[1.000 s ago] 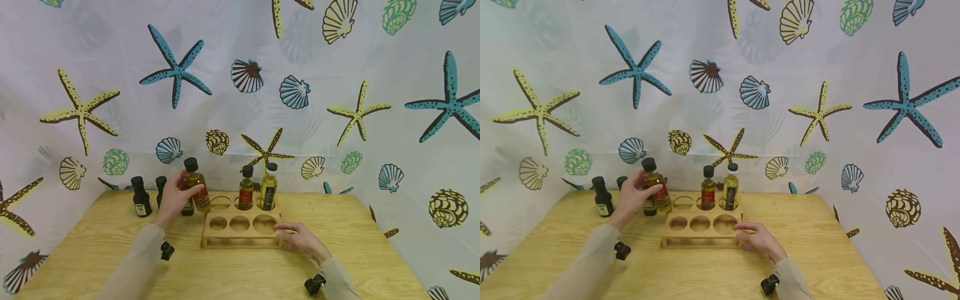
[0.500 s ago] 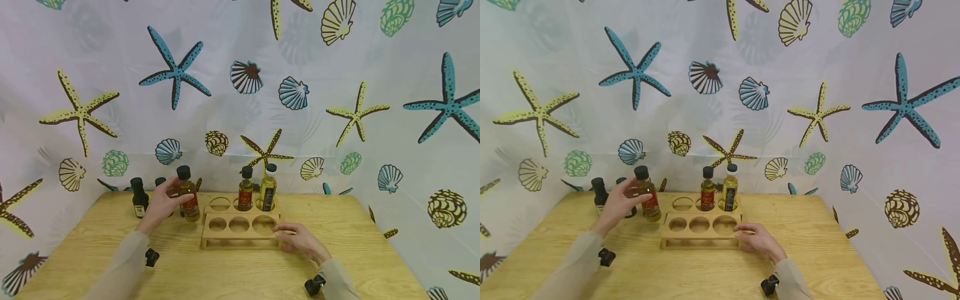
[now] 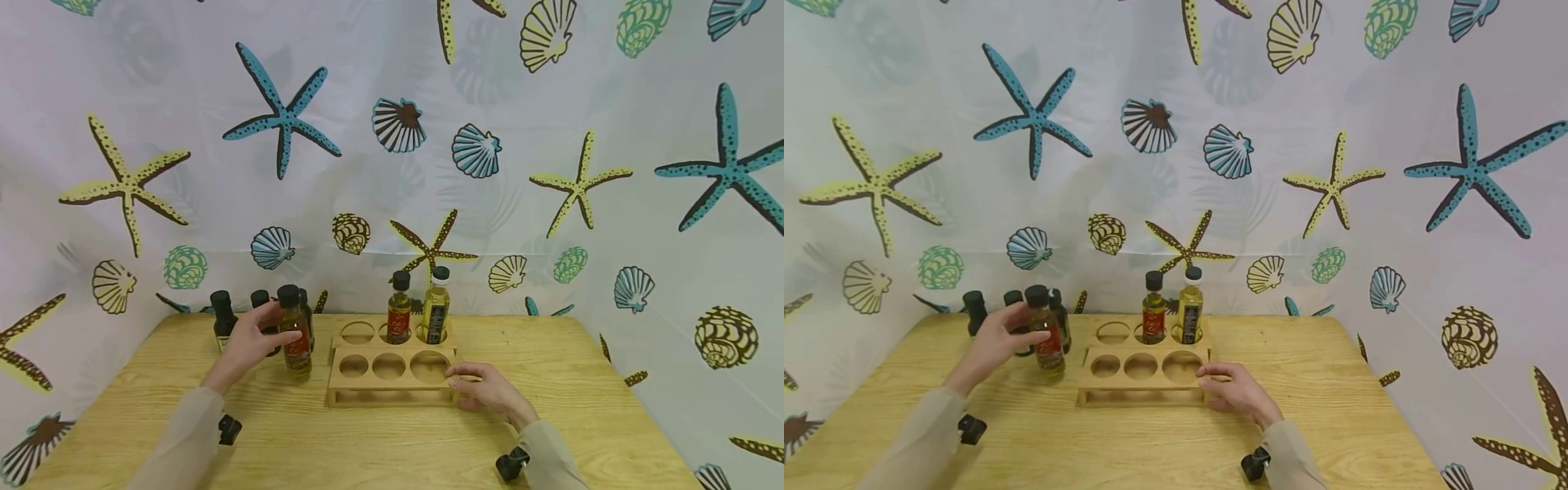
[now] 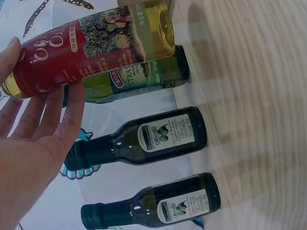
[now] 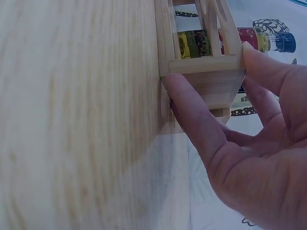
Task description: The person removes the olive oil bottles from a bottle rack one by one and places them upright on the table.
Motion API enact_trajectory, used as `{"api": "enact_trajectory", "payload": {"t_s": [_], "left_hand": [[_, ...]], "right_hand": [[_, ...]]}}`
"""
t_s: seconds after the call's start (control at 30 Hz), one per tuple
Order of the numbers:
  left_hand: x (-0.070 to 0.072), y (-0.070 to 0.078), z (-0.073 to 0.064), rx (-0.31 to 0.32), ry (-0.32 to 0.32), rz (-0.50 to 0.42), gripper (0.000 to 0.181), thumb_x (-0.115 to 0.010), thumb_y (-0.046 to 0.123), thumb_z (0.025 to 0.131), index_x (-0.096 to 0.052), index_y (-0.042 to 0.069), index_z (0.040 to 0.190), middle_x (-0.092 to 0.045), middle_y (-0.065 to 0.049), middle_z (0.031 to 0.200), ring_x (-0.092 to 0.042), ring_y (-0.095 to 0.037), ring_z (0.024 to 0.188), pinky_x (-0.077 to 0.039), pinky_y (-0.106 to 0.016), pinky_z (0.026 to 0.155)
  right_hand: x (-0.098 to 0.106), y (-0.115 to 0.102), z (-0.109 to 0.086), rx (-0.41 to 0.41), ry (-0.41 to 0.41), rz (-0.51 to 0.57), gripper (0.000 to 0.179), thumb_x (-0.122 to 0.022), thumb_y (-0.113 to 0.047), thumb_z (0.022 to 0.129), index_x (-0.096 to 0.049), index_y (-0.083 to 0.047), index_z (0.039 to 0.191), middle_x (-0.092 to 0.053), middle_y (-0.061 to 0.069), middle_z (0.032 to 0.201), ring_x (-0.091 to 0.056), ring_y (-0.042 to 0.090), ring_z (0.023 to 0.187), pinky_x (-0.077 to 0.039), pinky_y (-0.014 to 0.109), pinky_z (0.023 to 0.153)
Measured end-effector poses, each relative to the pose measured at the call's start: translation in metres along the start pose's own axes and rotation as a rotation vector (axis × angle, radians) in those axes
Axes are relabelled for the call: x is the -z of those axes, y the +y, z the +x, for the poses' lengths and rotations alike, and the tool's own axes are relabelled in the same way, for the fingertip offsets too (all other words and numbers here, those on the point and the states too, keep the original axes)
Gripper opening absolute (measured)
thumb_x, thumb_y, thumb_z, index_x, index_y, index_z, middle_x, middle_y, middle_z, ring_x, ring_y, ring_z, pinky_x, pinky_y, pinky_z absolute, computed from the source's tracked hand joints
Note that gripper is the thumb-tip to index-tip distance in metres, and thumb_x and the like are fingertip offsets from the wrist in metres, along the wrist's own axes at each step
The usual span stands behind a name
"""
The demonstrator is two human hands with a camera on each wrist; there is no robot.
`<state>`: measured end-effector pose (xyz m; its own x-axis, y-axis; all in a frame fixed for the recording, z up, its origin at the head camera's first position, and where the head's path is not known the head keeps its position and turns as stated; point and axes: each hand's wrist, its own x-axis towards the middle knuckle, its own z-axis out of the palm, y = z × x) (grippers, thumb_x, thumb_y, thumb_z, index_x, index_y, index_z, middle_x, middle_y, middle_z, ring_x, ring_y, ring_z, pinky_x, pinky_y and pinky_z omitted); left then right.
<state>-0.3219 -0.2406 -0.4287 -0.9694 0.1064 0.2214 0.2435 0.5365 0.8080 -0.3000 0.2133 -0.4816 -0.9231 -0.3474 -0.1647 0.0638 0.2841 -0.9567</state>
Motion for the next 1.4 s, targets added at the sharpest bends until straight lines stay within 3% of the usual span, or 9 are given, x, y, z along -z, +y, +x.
{"api": "enact_trajectory", "payload": {"t_s": [0.13,0.4,0.67,0.87,1.1,1.4], "left_hand": [[0.004,-0.004,-0.004,0.000,-0.010,-0.001,0.094,-0.074,0.048,0.084,-0.030,0.003,0.153,-0.047,-0.023,0.146,-0.046,-0.041,0.131,-0.044,-0.058,0.102],[0.007,-0.010,-0.006,-0.033,-0.007,0.012,0.081,-0.075,0.044,0.085,-0.042,0.003,0.146,-0.054,-0.021,0.138,-0.052,-0.040,0.126,-0.046,-0.057,0.099],[0.007,-0.012,-0.006,-0.008,-0.020,-0.001,0.087,-0.075,0.044,0.085,-0.036,0.000,0.150,-0.049,-0.025,0.143,-0.047,-0.043,0.130,-0.042,-0.060,0.103],[0.003,-0.013,-0.006,-0.016,-0.038,-0.004,0.079,-0.074,0.043,0.086,-0.042,0.001,0.146,-0.054,-0.022,0.139,-0.050,-0.041,0.128,-0.042,-0.059,0.103],[0.001,-0.016,-0.007,-0.008,-0.044,0.003,0.078,-0.074,0.042,0.087,-0.043,0.002,0.146,-0.053,-0.021,0.141,-0.049,-0.041,0.130,-0.039,-0.060,0.105],[-0.001,-0.021,-0.005,0.007,-0.060,-0.036,0.082,-0.074,0.044,0.086,-0.040,0.004,0.149,-0.047,-0.022,0.147,-0.043,-0.043,0.134,-0.035,-0.062,0.108]], "right_hand": [[-0.001,0.000,0.000,-0.004,0.005,-0.001,0.039,-0.066,-0.024,0.095,-0.061,0.000,0.126,-0.054,0.014,0.137,-0.059,0.020,0.115,-0.058,0.042,0.086],[-0.001,-0.001,0.001,-0.008,0.015,0.000,0.041,-0.067,-0.026,0.094,-0.062,-0.001,0.127,-0.054,0.012,0.139,-0.058,0.021,0.117,-0.058,0.041,0.086],[-0.001,-0.002,0.001,-0.004,0.023,-0.001,0.040,-0.067,-0.026,0.094,-0.062,-0.002,0.126,-0.054,0.012,0.139,-0.059,0.022,0.117,-0.058,0.041,0.085],[-0.001,-0.001,0.001,-0.017,0.022,0.009,0.040,-0.067,-0.026,0.094,-0.062,-0.002,0.126,-0.052,0.013,0.141,-0.056,0.030,0.125,-0.058,0.042,0.085],[-0.002,0.001,0.000,-0.013,0.013,0.012,0.042,-0.067,-0.026,0.094,-0.062,-0.001,0.127,-0.049,0.015,0.143,-0.057,0.025,0.120,-0.058,0.042,0.085],[-0.001,0.001,0.002,-0.013,0.018,0.009,0.041,-0.067,-0.026,0.094,-0.062,-0.002,0.127,-0.049,0.014,0.143,-0.054,0.028,0.125,-0.058,0.042,0.086]]}}
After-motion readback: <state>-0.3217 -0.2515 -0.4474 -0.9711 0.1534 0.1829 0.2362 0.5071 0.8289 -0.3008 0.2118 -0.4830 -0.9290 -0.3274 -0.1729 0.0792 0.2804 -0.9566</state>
